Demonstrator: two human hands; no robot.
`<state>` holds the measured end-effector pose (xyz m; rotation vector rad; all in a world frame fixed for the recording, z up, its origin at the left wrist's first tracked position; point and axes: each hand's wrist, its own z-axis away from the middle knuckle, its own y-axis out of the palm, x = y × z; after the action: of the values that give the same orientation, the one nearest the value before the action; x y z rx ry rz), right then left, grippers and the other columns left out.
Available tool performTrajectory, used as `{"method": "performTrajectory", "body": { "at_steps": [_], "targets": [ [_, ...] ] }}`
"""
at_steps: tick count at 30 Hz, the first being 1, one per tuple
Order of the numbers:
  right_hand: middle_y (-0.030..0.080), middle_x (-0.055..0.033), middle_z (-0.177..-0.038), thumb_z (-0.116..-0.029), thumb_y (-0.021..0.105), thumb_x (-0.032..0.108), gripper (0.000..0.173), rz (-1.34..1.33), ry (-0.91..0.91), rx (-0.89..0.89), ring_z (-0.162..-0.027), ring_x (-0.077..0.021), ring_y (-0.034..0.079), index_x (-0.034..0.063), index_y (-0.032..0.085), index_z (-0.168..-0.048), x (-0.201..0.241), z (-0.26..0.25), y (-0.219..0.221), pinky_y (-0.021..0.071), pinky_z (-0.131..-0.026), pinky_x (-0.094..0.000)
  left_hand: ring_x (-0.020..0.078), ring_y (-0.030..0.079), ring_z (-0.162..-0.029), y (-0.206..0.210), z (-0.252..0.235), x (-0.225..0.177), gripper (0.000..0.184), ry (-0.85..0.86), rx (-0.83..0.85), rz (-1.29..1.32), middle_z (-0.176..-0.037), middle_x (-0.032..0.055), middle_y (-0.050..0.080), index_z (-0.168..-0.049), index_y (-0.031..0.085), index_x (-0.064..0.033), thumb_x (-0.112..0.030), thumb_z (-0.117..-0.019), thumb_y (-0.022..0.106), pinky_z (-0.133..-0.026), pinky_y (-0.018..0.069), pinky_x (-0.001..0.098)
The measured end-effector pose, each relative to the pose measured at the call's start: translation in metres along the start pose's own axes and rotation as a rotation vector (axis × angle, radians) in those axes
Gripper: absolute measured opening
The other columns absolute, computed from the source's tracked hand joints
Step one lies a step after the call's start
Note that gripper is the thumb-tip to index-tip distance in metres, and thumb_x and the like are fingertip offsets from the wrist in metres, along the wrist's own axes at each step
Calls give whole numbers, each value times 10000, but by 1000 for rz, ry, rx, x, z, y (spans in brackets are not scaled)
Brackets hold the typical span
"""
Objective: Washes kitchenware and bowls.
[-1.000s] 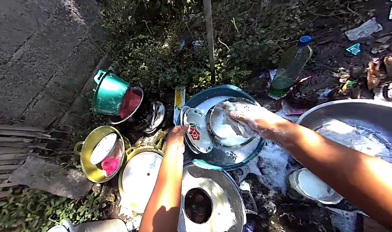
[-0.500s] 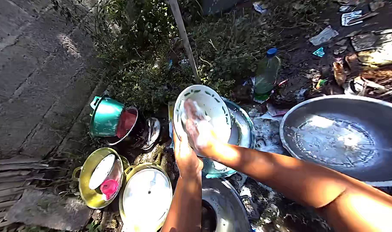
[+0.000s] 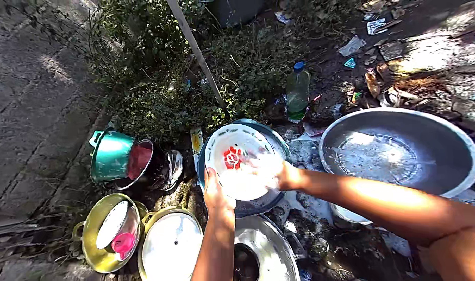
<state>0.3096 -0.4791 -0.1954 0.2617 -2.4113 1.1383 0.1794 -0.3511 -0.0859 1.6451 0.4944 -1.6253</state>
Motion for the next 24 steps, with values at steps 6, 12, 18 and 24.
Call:
{"method": "performTrajectory", "body": {
  "at_steps": [6, 12, 18, 24],
  "targets": [
    [511, -286, -1475, -951, 639, 283, 548, -26, 179, 11, -1431, -443, 417, -22, 572, -1401, 10, -22, -8, 301, -1152, -640, 154, 632, -1068, 36, 24, 33, 408, -254, 58, 82, -1213, 91, 627, -1445, 438, -76, -253, -1138, 235, -906, 552, 350],
    [347, -235, -1625, -974, 599, 229, 610, 187, 339, -25, -1508, -492, 270, 153, 449, -1561, -13, -21, -21, 213, -1177, -727, 159, 571, -1247, 17, 8, 19, 426, -18, 71, 30, -1392, 87, 572, -1514, 401, -92, -216, -1129, 268, -1059, 489, 392],
    [712, -152, -1120, -1001, 558, 190, 318, -405, 301, -91, -1111, -212, 656, -29, 682, -1196, 94, -21, 12, 512, -968, -396, 90, 572, -1238, 31, 17, 25, 439, 66, -66, -13, -1377, 30, 588, -1520, 412, -135, -284, -1130, 276, -1044, 489, 314],
    [747, -146, -1064, -993, 548, 437, 413, 43, -96, -132, -1036, -315, 706, 93, 741, -1115, 40, 9, 23, 567, -861, -505, 194, 607, -1226, 4, -8, -14, 433, 7, -101, 98, -1341, 96, 611, -1467, 459, -114, -322, -1133, 278, -1019, 525, 437]
  ]
}}
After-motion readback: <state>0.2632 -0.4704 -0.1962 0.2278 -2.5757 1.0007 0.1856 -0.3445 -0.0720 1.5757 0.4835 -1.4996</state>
